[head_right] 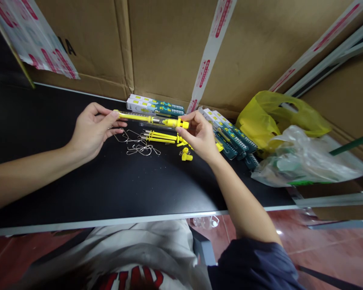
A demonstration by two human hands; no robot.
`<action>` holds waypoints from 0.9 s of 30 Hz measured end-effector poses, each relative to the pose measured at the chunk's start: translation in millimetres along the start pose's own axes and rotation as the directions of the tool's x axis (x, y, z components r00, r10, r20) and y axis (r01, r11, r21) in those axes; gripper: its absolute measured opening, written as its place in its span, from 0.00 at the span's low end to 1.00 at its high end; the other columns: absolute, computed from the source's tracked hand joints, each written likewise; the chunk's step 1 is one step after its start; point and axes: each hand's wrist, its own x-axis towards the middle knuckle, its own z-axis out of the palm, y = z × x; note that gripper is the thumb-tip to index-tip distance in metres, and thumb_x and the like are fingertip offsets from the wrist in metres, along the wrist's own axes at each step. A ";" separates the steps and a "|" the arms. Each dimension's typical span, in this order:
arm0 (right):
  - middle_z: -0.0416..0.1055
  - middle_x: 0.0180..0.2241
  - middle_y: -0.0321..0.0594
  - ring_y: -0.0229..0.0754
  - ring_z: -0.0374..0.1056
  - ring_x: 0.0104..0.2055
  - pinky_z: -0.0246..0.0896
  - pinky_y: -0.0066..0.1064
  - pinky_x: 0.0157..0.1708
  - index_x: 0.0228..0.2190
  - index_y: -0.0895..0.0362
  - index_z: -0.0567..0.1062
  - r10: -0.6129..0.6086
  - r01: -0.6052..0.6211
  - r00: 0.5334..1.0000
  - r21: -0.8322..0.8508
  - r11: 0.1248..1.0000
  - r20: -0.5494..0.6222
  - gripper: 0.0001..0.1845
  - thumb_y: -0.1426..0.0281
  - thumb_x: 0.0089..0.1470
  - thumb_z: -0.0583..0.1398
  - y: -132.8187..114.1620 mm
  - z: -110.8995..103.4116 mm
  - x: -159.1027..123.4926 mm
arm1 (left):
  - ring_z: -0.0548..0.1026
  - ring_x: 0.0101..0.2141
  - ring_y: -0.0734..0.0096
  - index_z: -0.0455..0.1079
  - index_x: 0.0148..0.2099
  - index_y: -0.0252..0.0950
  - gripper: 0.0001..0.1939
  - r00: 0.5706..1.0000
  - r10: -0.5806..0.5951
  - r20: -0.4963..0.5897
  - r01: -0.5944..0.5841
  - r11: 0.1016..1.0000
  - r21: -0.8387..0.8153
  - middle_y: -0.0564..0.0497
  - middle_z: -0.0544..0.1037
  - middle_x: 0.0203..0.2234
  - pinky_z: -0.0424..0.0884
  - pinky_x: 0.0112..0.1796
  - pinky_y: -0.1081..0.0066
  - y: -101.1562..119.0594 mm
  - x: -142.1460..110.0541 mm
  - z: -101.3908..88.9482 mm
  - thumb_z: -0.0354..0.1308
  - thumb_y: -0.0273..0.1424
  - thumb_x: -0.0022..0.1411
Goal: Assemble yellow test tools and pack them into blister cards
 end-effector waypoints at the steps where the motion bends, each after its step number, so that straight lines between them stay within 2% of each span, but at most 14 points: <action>1: 0.70 0.32 0.34 0.35 0.68 0.30 0.72 0.29 0.30 0.35 0.52 0.70 -0.003 0.003 1.000 0.007 1.000 0.008 0.20 0.56 0.45 0.70 -0.4 0.2 0.0 | 0.80 0.27 0.74 0.62 0.31 0.38 0.13 1.000 0.000 0.002 0.000 1.000 0.000 0.54 0.79 0.25 0.76 0.26 0.79 0.1 -0.1 0.1 0.65 0.29 0.57; 5: 0.69 0.28 0.32 0.33 0.66 0.24 0.68 0.28 0.24 0.35 0.51 0.68 0.019 -0.019 0.999 0.012 1.000 0.030 0.21 0.54 0.46 0.68 -3.4 1.0 -0.3 | 0.80 0.26 0.74 0.62 0.32 0.38 0.12 1.000 -0.006 0.006 0.006 1.000 0.002 0.54 0.79 0.25 0.76 0.26 0.78 0.3 -0.1 0.2 0.65 0.29 0.57; 8: 0.66 0.24 0.29 0.32 0.63 0.19 0.60 0.26 0.17 0.36 0.50 0.68 0.068 -0.068 0.997 -0.003 0.998 0.044 0.21 0.53 0.47 0.68 -5.7 0.4 -1.2 | 0.80 0.27 0.74 0.61 0.32 0.37 0.13 1.000 -0.016 0.007 0.016 1.000 0.005 0.54 0.79 0.25 0.76 0.26 0.78 0.8 -0.3 0.4 0.65 0.29 0.57; 12: 0.64 0.22 0.28 0.31 0.59 0.18 0.55 0.25 0.15 0.36 0.50 0.70 0.059 -0.058 0.998 -0.044 0.997 0.013 0.21 0.54 0.46 0.68 -5.5 -1.8 -1.6 | 0.79 0.26 0.74 0.61 0.31 0.37 0.14 1.000 -0.015 0.002 0.015 1.000 0.010 0.55 0.78 0.25 0.75 0.25 0.79 1.7 -1.1 1.6 0.66 0.30 0.56; 15: 0.63 0.22 0.29 0.31 0.59 0.19 0.57 0.26 0.18 0.37 0.51 0.72 0.011 -0.013 1.000 -0.099 0.995 -0.018 0.20 0.54 0.47 0.68 -3.3 -3.0 -0.7 | 0.79 0.26 0.75 0.61 0.31 0.37 0.14 1.000 -0.016 -0.001 0.016 1.000 0.010 0.54 0.78 0.24 0.75 0.25 0.79 1.7 -1.1 1.8 0.66 0.30 0.57; 21: 0.67 0.36 0.36 0.36 0.67 0.34 0.67 0.28 0.31 0.34 0.53 0.72 -0.079 0.073 0.996 -0.147 0.986 -0.031 0.20 0.54 0.46 0.68 -0.2 -2.7 1.4 | 0.79 0.27 0.75 0.61 0.31 0.38 0.15 1.000 -0.007 0.006 0.007 1.000 0.012 0.54 0.78 0.25 0.75 0.25 0.80 -0.5 0.3 0.5 0.68 0.32 0.54; 27: 0.68 0.35 0.36 0.38 0.67 0.33 0.69 0.32 0.30 0.35 0.51 0.69 -0.027 0.027 1.000 -0.080 0.996 0.000 0.20 0.53 0.47 0.68 0.2 -0.3 -0.3 | 0.79 0.27 0.75 0.62 0.31 0.38 0.15 1.000 -0.005 0.007 0.005 1.000 0.011 0.55 0.78 0.25 0.75 0.25 0.80 -0.4 -0.1 0.7 0.68 0.33 0.54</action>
